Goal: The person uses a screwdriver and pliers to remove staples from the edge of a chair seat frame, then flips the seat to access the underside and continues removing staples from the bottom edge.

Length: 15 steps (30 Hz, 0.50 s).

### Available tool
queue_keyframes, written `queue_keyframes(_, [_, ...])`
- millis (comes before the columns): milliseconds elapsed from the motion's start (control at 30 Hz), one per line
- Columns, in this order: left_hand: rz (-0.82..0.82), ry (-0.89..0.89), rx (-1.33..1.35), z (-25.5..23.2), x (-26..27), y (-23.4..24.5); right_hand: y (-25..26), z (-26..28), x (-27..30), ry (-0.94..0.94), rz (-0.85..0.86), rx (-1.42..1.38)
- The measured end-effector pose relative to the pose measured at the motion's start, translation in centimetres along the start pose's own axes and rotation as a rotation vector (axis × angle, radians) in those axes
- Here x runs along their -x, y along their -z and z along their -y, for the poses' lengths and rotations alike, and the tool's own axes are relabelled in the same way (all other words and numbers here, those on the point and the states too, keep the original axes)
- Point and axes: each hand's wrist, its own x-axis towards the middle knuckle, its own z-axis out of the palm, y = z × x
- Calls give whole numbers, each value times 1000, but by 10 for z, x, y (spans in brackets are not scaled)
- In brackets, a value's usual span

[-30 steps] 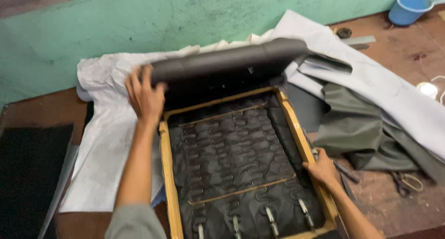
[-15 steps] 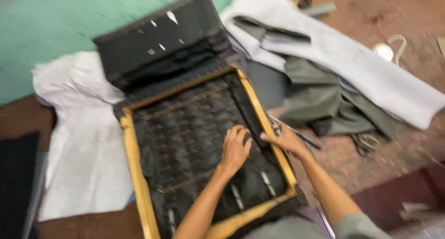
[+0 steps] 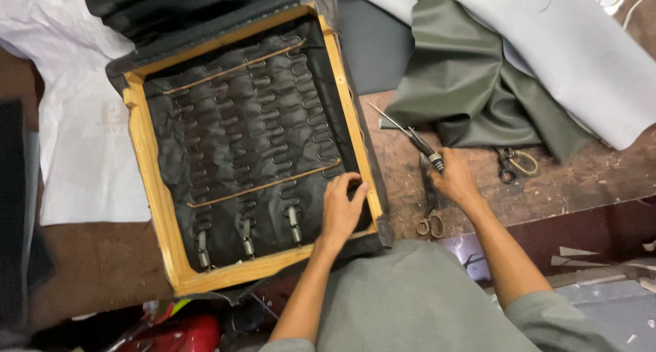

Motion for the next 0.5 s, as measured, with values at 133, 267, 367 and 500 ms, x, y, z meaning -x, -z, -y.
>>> queue_keyframes(133, [-31,53,17,-2,2,-6,-11,-17,19,39,44,-58])
queue_keyframes(267, [-18,89,46,-1,3,-5,-13,-23,43,55,58,-114])
queue_keyframes(367, [18,214,160,5,-5,-5,-11,-27,45,46,45,-152])
queue_keyframes(500, [44,209,217,15,-5,-2,-11,-24,41,-4,67,-154])
